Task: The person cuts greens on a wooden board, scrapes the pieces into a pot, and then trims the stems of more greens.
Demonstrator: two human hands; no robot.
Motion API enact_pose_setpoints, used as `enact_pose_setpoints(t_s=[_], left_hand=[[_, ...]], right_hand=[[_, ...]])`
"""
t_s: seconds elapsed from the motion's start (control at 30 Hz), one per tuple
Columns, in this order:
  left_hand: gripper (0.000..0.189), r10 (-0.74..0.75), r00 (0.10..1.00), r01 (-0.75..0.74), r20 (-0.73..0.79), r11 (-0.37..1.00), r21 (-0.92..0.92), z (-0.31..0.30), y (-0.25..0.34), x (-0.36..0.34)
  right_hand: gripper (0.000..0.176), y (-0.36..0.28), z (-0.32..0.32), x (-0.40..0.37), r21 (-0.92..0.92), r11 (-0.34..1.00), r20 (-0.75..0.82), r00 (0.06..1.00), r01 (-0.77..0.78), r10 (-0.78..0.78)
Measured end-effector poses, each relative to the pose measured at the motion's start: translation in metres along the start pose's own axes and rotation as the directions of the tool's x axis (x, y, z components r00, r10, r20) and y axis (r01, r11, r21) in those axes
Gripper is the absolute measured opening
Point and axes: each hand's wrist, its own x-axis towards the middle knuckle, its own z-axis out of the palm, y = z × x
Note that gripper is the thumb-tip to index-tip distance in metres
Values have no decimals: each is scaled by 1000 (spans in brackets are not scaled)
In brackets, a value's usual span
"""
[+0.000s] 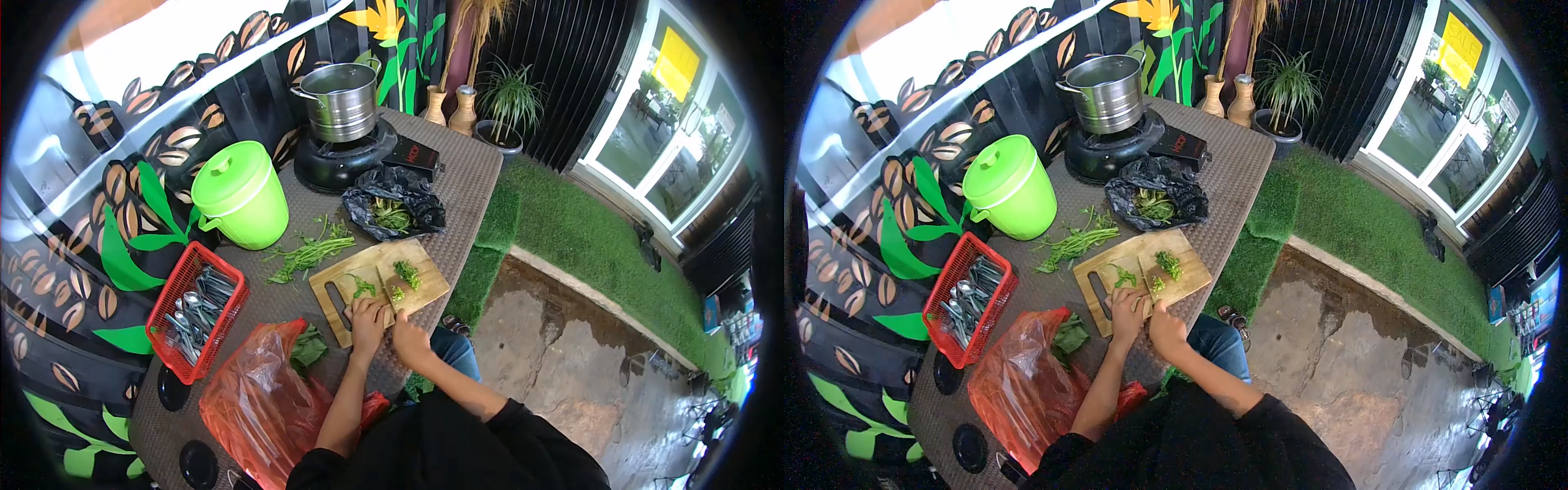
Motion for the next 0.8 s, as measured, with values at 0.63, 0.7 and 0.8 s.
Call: enact_pose_setpoints(t_s=[0.63,0.7,0.8], left_hand=[[12,46,998,-44,50,998,-39,-2,2,-3],[15,77,996,-74,54,996,-57,0,-1,-3],[23,4,997,5,82,994,-114,3,-3,-4]], right_hand=[[42,14,-6,15,78,995,61,996,-69,64],[36,20,-8,21,43,999,63,998,-6,3],[35,26,-17,22,-8,999,66,997,49,-48]])
